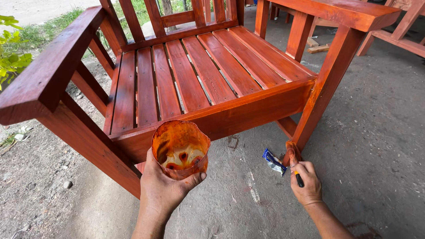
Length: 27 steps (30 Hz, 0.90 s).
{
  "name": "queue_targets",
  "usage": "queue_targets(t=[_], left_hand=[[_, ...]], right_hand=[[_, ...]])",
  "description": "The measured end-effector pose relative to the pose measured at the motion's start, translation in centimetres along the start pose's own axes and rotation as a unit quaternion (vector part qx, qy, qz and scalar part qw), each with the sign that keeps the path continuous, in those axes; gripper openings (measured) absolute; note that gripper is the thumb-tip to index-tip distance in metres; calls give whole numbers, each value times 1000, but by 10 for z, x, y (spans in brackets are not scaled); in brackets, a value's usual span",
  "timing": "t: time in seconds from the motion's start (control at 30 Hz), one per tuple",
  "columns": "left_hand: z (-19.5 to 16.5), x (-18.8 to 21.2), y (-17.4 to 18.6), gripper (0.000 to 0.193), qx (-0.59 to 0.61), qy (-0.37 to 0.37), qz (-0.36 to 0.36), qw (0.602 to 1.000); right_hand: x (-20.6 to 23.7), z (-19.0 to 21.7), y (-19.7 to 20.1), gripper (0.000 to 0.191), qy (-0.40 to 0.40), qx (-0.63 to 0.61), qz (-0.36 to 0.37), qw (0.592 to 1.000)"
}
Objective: The person applies reddish-brown wood finish to a wooden chair using a cloth. They dip the cloth into a plastic cup of finish and wipe the backrest, seat slats, and legs, repeatedly reloading the cloth as needed.
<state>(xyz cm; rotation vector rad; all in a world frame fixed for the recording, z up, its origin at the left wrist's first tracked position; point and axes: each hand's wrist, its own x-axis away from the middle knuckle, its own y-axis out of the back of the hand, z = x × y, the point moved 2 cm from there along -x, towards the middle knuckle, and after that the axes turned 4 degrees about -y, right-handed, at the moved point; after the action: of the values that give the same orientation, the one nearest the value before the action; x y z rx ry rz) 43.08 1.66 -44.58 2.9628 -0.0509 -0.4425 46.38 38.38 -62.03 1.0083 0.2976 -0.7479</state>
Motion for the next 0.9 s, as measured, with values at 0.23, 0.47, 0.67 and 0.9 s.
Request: queue_targets(t=[0.23,0.47,0.67,0.9], left_hand=[[11,1,-12,102,-30,39,7,999],[15,2,-14,105,-95,47,1,994],[22,2,-16,106,-61,74,17,995],[17,11,-8,105,-49,59,9,997]], right_hand=[[4,-9,-29,21,-86,48,119,988],[12,-10,-28,12,-179,-166,-39,969],[18,-22,-25,20,-505,-501,-309,631],[-13,-43,-41,14,-576,-584,-136,555]])
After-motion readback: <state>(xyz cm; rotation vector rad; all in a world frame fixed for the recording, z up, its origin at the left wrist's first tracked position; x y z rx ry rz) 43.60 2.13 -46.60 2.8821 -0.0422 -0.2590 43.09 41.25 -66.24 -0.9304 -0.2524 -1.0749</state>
